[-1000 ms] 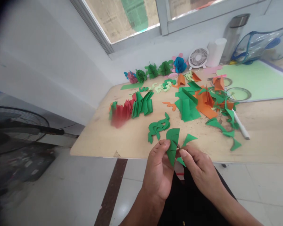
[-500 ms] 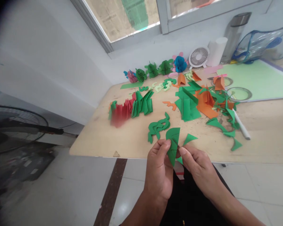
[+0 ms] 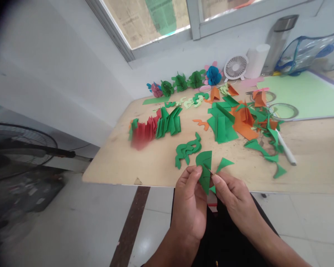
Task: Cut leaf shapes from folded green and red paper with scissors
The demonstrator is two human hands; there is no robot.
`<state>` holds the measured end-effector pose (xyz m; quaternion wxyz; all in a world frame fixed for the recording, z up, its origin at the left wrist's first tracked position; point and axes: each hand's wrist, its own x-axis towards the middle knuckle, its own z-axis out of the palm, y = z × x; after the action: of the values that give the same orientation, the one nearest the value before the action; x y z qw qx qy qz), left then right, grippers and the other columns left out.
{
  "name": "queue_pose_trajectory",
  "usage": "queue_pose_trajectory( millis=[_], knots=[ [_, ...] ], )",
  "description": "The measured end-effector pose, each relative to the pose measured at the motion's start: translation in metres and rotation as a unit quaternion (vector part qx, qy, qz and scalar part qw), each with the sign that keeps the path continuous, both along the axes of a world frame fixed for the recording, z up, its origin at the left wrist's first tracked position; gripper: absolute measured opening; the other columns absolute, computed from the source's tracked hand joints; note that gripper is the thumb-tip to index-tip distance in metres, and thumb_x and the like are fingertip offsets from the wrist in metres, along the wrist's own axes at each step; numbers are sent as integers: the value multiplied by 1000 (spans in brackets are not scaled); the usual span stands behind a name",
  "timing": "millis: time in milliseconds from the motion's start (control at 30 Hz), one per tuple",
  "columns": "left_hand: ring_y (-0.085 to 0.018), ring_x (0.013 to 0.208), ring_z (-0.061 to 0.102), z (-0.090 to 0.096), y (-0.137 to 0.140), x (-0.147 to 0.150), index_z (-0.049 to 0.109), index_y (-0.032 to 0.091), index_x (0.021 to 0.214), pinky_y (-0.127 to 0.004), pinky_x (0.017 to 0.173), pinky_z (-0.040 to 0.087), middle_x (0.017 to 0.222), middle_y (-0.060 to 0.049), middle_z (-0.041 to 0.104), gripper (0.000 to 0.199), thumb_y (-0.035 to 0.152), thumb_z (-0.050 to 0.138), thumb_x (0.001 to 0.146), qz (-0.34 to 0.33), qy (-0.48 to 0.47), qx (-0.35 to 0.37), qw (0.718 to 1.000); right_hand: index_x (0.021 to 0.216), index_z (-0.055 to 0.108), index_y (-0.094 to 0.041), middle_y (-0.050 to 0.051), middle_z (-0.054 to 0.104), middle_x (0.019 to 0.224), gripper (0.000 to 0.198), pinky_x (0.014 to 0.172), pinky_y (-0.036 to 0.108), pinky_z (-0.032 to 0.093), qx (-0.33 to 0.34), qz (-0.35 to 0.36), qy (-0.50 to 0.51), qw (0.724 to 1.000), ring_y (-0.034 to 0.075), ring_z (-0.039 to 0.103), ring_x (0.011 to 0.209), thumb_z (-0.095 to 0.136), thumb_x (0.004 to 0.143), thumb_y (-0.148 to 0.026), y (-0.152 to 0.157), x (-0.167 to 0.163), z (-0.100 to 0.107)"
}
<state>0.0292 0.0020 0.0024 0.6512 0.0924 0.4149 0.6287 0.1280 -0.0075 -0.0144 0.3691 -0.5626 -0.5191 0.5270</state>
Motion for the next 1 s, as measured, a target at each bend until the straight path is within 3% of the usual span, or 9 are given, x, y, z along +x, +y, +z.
queue_pose_trajectory(
  millis=[300,600,1000],
  knots=[
    [-9,63,51,2,-2,0,53,16,65,-22,65,42,64,1,54,17,20,69,70,-5,-38,-4,999,56,35,-23,-5,31,53,47,46,27,24,-2,-7,1,1000,13,28,50,40,90,-56,-2,0,1],
    [-11,62,55,3,6,-10,59,16,70,-24,62,41,65,0,57,15,23,72,67,-19,38,-19,999,59,35,-23,-5,28,56,45,48,27,23,12,14,-4,1000,13,26,51,37,92,-53,-1,3,-4],
    [-8,62,53,2,1,-7,57,15,71,-21,63,41,66,1,58,18,21,74,66,-7,-32,-35,999,58,37,-22,-5,31,55,44,47,26,27,18,27,-23,999,13,30,51,38,93,-50,-1,3,0]
  ],
)
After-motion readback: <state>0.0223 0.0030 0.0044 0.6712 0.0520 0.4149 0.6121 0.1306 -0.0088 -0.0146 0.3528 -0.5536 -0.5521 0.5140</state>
